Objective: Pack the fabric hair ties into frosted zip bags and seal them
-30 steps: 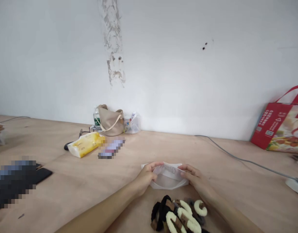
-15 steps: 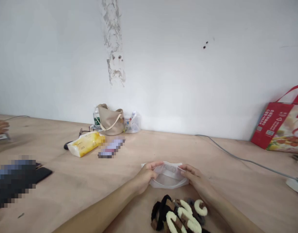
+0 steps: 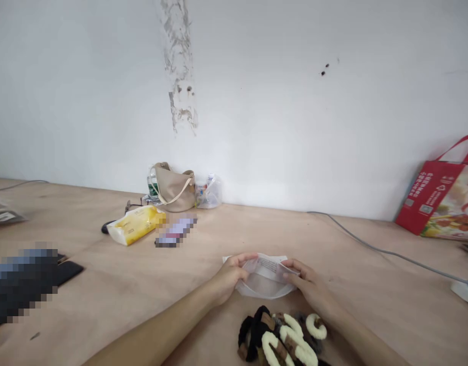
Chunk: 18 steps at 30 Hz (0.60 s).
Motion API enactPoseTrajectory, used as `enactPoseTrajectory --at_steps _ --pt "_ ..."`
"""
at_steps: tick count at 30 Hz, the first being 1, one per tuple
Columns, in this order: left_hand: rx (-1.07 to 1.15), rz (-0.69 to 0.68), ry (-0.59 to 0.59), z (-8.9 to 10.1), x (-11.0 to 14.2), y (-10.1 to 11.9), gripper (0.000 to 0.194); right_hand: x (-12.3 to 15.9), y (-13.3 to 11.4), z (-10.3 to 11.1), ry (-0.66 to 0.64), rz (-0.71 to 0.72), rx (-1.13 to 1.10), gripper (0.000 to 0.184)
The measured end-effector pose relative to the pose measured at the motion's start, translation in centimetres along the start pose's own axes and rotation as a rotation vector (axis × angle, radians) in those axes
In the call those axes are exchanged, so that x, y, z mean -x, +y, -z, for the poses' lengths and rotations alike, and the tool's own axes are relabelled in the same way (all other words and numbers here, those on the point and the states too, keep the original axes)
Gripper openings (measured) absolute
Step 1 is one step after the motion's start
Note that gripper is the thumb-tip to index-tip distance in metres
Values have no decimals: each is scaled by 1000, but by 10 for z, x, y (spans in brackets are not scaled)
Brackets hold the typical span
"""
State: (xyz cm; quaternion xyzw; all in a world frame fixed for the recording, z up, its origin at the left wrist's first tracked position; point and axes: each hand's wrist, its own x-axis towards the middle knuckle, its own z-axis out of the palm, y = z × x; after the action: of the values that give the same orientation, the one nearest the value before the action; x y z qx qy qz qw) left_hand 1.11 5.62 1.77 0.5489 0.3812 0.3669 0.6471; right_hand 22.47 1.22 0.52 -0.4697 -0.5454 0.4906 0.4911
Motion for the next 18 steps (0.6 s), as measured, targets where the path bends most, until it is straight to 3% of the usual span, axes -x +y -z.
enactPoseTrajectory --at_steps 6,10,14,18 --pt "-117 -180 52 -8 16 9 46 7 -5 -5 -1 42 -19 40" --pt "-244 -313 106 -11 27 12 29 10 -5 -5 76 80 2 40" --pt "-463 -498 144 -10 33 14 20 16 -5 1 153 114 49 37" --pt "-590 -637 111 -11 39 16 18 30 0 13 177 143 125 33"
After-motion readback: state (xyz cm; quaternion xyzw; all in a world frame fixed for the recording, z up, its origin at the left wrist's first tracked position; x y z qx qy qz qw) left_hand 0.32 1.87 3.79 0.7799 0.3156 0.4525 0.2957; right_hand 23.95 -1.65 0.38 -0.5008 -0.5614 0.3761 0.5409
